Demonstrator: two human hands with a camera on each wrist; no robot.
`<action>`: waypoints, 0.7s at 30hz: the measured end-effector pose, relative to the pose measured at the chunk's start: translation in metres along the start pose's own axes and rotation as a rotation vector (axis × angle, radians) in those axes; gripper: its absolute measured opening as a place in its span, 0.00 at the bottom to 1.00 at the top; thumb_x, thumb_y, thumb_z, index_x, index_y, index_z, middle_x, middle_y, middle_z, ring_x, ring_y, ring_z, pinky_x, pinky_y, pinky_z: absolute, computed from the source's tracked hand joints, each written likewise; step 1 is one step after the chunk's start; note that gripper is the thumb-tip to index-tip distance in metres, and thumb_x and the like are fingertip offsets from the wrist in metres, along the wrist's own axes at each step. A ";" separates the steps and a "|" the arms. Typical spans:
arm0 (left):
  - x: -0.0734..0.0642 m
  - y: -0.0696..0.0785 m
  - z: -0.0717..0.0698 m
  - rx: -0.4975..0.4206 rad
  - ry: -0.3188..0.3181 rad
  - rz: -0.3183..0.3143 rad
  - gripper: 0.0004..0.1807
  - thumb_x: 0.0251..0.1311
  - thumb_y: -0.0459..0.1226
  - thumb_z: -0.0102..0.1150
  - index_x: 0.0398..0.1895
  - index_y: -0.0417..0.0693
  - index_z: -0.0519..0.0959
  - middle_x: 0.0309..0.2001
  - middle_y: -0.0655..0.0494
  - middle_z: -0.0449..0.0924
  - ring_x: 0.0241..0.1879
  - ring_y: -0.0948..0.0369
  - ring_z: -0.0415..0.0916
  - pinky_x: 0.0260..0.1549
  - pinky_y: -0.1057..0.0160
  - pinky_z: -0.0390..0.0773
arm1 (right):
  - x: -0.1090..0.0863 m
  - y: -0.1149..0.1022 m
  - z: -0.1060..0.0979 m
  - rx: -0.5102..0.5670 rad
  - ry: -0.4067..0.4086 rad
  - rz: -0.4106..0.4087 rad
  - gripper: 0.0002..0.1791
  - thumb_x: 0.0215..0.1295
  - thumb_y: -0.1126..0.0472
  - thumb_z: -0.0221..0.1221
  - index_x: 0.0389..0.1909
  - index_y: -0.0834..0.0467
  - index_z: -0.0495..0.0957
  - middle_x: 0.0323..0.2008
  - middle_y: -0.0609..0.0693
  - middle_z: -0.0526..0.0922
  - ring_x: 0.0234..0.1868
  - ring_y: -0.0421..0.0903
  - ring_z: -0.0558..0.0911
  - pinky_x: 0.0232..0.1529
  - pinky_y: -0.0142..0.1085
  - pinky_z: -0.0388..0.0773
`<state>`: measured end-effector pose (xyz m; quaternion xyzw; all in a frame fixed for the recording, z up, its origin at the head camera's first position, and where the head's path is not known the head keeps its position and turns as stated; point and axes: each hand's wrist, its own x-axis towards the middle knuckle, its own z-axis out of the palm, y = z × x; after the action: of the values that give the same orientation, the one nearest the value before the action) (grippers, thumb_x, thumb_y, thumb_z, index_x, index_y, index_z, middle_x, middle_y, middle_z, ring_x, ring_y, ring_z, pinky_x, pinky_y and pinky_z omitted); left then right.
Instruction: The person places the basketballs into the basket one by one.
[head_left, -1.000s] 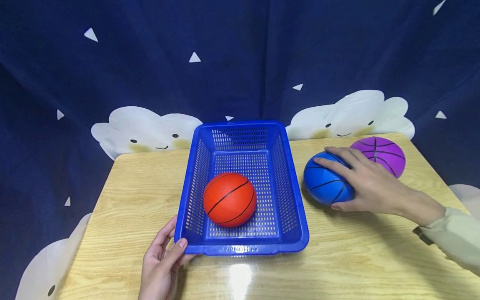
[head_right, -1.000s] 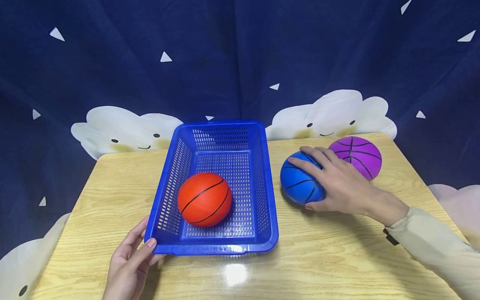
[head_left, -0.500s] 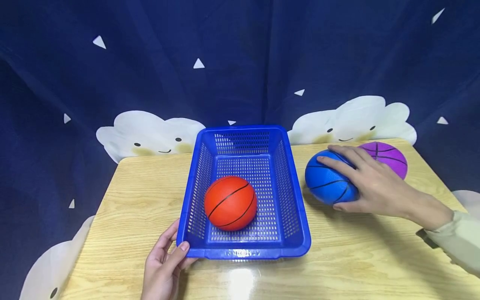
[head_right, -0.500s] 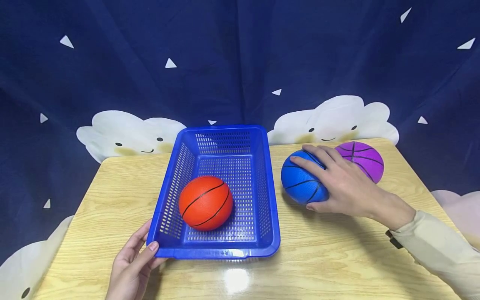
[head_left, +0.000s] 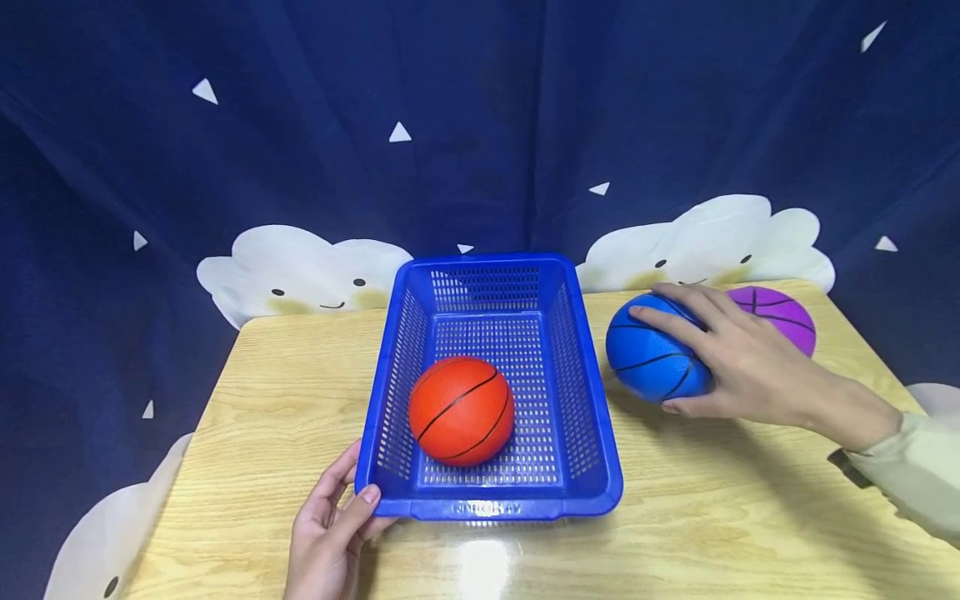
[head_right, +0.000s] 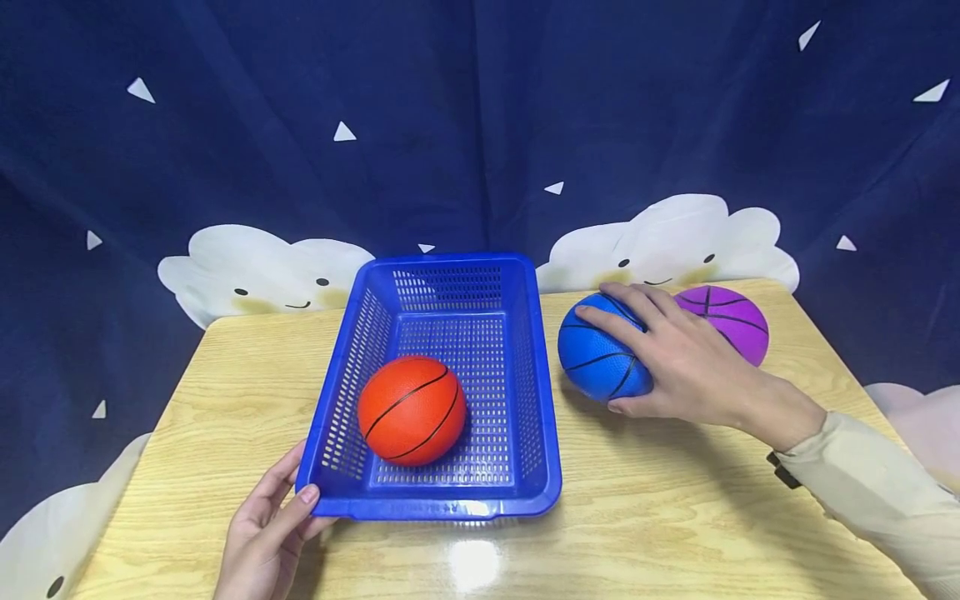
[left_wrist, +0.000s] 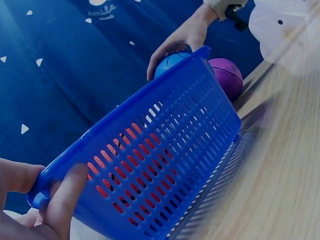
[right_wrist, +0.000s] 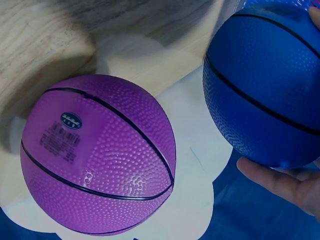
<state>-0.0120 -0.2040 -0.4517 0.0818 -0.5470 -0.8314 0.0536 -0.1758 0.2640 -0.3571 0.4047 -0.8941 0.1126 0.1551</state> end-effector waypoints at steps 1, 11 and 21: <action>0.000 0.000 0.000 0.000 0.000 -0.005 0.27 0.75 0.19 0.54 0.69 0.52 0.80 0.56 0.43 0.73 0.48 0.53 0.89 0.52 0.49 0.92 | 0.000 0.000 0.000 -0.002 -0.002 0.001 0.67 0.35 0.44 0.88 0.82 0.49 0.67 0.79 0.63 0.64 0.70 0.72 0.70 0.48 0.75 0.86; -0.001 0.000 0.000 0.006 0.002 0.003 0.27 0.75 0.19 0.54 0.69 0.52 0.80 0.56 0.44 0.75 0.48 0.52 0.89 0.52 0.49 0.92 | 0.006 0.001 -0.009 -0.032 -0.011 0.006 0.68 0.37 0.42 0.88 0.83 0.48 0.66 0.79 0.63 0.63 0.70 0.71 0.70 0.47 0.76 0.87; -0.002 0.001 0.002 0.024 -0.003 0.012 0.27 0.75 0.19 0.54 0.72 0.47 0.78 0.56 0.43 0.74 0.50 0.51 0.89 0.52 0.50 0.91 | 0.011 0.000 -0.014 -0.027 0.008 -0.031 0.66 0.37 0.43 0.87 0.81 0.50 0.67 0.79 0.64 0.64 0.70 0.73 0.70 0.48 0.76 0.86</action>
<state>-0.0109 -0.2023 -0.4495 0.0780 -0.5575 -0.8246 0.0569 -0.1798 0.2606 -0.3397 0.4161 -0.8885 0.0995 0.1658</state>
